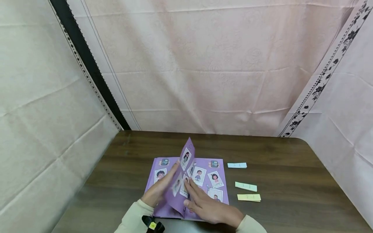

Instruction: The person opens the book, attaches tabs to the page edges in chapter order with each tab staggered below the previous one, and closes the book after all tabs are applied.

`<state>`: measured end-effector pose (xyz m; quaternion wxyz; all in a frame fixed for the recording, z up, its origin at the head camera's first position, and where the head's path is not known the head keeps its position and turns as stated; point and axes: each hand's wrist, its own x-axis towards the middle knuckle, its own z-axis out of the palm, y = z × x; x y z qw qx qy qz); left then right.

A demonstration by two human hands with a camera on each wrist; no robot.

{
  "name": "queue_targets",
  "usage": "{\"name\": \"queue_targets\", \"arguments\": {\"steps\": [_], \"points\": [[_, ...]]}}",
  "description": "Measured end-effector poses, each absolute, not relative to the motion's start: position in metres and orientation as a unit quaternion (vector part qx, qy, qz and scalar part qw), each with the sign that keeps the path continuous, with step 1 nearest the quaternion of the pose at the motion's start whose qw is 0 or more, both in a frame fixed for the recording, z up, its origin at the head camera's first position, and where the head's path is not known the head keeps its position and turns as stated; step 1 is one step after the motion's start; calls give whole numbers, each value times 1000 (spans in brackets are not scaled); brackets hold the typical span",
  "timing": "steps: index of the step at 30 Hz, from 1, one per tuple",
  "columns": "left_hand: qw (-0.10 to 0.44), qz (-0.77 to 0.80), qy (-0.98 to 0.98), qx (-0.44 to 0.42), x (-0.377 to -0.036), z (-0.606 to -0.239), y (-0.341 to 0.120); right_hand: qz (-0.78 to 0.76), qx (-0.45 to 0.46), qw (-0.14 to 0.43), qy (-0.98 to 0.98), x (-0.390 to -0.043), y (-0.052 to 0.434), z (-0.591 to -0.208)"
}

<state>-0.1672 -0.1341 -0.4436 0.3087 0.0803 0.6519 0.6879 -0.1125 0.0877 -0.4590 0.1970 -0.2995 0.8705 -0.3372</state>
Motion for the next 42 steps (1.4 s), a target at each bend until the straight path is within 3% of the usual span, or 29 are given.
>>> {"name": "queue_targets", "arguments": {"steps": [6,19,25,30,37,39,42], "points": [[309,701,638,81,-175,-429,-169,-308,-311,198,877,-110,83,-456],[222,590,774,62,-181,-443,-230,-289,-342,243,861,-119,92,-463],[211,513,830,62,-184,-453,-249,-256,-360,205,873,-122,87,-467],[159,419,892,49,-183,-457,-243,-270,-346,199,876,-128,89,-465],[10,224,971,78,-169,-450,-201,-248,-354,183,883,-131,92,-462],[6,208,971,121,-165,-449,-186,-230,-357,172,889,-130,90,-463],[51,217,957,187,-163,-448,-167,-210,-360,155,895,-129,89,-464]]}}
